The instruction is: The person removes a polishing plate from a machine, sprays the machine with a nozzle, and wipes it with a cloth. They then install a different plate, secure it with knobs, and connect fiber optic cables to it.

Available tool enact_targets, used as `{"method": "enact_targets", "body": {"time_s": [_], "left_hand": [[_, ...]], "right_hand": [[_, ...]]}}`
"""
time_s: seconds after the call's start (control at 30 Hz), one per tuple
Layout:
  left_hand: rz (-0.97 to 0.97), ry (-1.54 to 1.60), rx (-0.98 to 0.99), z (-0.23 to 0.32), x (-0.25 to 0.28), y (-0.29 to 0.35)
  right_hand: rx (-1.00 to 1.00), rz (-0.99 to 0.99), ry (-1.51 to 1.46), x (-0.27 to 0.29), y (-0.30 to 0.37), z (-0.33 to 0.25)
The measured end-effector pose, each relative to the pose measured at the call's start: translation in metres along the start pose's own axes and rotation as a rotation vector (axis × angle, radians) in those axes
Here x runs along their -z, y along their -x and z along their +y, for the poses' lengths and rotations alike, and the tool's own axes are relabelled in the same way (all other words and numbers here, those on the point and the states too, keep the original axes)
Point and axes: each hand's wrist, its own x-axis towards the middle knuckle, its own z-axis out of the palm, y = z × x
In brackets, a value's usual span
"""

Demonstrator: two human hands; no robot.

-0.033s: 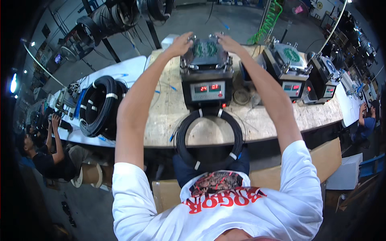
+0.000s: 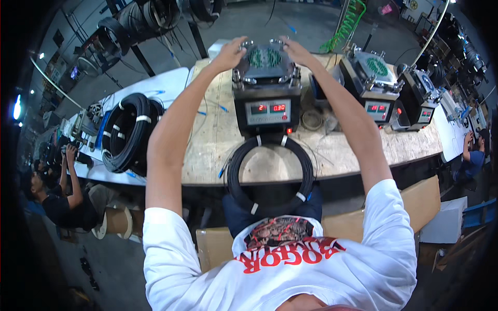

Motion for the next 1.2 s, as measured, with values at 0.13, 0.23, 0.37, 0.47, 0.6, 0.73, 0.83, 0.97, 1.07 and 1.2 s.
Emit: {"method": "enact_targets", "body": {"time_s": [0.13,0.23,0.37,0.47,0.6,0.73,0.83,0.97,1.07,1.2], "left_hand": [[0.043,0.124,0.270,0.041,0.039,0.089],[-0.063,0.006,0.479,0.069,0.051,0.154],[-0.340,0.201,0.684,0.100,0.029,0.247],[-0.546,0.182,0.682,0.133,0.012,0.301],[-0.733,0.102,0.705,0.165,-0.017,0.319],[-0.708,0.021,0.783,0.172,-0.018,0.311],[-0.743,0.015,0.801,0.187,0.003,0.288],[-0.656,0.005,0.746,0.203,0.015,0.277],[-0.641,0.034,0.655,0.218,0.016,0.261],[-0.595,0.095,0.526,0.255,0.004,0.215]], "right_hand": [[0.090,0.250,0.022,-0.018,0.070,-0.038],[-0.246,0.047,0.180,-0.010,0.129,-0.057],[-0.495,-0.508,0.106,-0.021,0.209,-0.058],[-0.712,-0.771,-0.038,-0.042,0.268,-0.090],[-0.591,-0.610,0.110,-0.087,0.337,-0.075],[-0.680,-0.469,0.198,-0.085,0.335,-0.097],[-0.697,-0.412,0.178,-0.069,0.337,-0.117],[-0.644,-0.292,0.113,-0.042,0.347,-0.149],[-0.613,-0.197,0.067,-0.018,0.355,-0.162],[-0.597,-0.072,0.047,0.032,0.377,-0.153]]}}
